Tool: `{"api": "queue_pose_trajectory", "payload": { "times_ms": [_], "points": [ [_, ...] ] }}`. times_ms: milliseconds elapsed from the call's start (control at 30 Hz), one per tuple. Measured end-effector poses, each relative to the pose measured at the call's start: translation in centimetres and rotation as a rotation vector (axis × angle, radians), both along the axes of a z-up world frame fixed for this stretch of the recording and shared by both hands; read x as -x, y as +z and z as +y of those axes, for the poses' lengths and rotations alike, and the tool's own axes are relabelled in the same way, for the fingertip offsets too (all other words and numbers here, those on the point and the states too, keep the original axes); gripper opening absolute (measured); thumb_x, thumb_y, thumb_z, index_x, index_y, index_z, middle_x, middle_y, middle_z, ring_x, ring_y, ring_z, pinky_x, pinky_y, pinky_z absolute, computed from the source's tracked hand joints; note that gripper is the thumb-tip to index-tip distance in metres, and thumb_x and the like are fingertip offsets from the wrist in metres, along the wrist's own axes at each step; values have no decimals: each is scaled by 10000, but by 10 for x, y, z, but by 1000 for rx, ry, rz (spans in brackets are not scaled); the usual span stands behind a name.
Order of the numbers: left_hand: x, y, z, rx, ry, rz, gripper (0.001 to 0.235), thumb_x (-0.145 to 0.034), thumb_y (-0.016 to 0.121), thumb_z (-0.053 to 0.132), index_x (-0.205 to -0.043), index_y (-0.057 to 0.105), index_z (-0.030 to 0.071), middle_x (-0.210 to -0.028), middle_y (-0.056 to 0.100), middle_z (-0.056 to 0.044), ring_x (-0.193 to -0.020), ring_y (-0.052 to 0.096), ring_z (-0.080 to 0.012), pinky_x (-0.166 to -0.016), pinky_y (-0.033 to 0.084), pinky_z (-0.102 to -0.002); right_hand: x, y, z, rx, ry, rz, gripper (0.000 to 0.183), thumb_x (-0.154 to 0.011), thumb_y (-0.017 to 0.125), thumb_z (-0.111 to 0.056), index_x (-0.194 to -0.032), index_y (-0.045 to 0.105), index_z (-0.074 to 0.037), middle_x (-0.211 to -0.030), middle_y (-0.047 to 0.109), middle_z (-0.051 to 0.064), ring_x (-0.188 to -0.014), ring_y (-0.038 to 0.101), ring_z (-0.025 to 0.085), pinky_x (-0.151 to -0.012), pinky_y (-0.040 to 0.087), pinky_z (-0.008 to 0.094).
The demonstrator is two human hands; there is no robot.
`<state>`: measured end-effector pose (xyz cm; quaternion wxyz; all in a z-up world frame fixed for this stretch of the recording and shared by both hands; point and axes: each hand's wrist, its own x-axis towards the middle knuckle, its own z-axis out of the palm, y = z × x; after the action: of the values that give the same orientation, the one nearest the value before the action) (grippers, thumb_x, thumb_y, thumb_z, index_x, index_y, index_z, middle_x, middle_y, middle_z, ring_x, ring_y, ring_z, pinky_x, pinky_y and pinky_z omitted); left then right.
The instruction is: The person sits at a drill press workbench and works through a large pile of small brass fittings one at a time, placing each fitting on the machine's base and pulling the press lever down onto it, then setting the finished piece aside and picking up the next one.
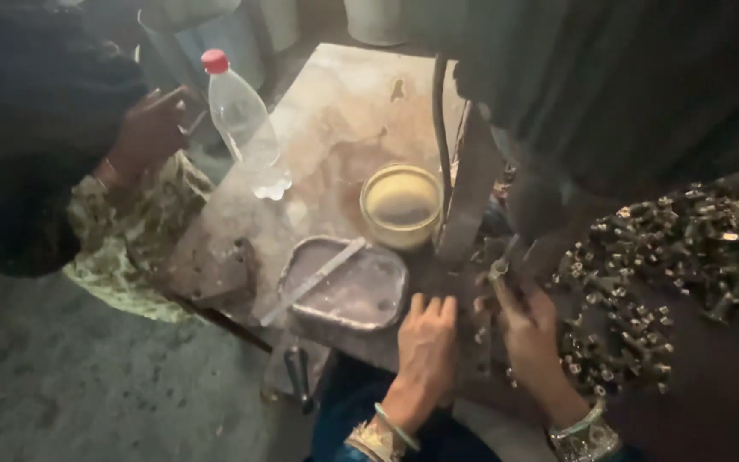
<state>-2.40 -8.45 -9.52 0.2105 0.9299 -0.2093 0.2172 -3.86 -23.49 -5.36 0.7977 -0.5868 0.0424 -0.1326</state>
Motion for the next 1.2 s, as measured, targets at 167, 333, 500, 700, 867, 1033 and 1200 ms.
{"api": "queue_pose_trajectory", "payload": {
  "times_ms": [167,333,500,700,867,1033,1200],
  "points": [
    [35,29,16,889,19,549,266,-875,748,81,-1133,709,32,-1031,765,-102,-969,755,-232,-816,571,-298,11,18,10,45,-5,61,196,-1043,557,-66,-1198,658,-3,-1087,698,80,-884,660,139,-784,549,294],
    [50,5,25,1454,-44,836,317,-915,735,90,-1215,700,-7,-1071,769,-80,-956,711,-121,-855,573,-264,14,13,11,3,-12,74,192,-1046,574,-95,-1210,640,-21,-1059,689,73,-822,635,147,-730,514,290],
    [58,16,31,1556,-46,976,392,-892,740,80,-1268,663,0,-1036,753,-98,-887,710,-144,-779,591,-291,15,16,12,47,8,-3,191,-1046,571,-109,-1206,635,-26,-1057,696,64,-820,637,148,-732,523,289],
    [58,15,37,1518,-46,951,435,-877,740,32,-1304,665,-4,-1080,775,-122,-971,736,-161,-875,596,-279,16,32,17,11,1,41,166,-1055,573,-78,-1186,636,4,-1045,678,67,-839,620,158,-740,511,298],
    [54,22,39,1477,58,948,437,-852,751,33,-1282,677,-1,-1061,792,-109,-945,738,-153,-842,604,-294,16,23,12,100,-7,78,204,-1072,550,-66,-1222,645,36,-1049,684,104,-820,625,175,-736,503,299],
    [48,127,31,1491,-161,682,417,-900,729,10,-1310,660,-4,-1107,775,-122,-984,743,-152,-874,613,-291,17,-2,-10,478,12,-153,268,-1049,558,-53,-1309,605,-8,-1163,635,111,-960,629,183,-812,553,312],
    [28,139,25,963,-377,68,437,-914,706,-35,-1340,648,42,-1226,747,-137,-1064,754,-213,-911,630,-304,17,-45,-31,-31,149,109,405,-1012,540,-60,-1413,593,-60,-1192,702,71,-1006,661,170,-804,562,297]
  ]
}}
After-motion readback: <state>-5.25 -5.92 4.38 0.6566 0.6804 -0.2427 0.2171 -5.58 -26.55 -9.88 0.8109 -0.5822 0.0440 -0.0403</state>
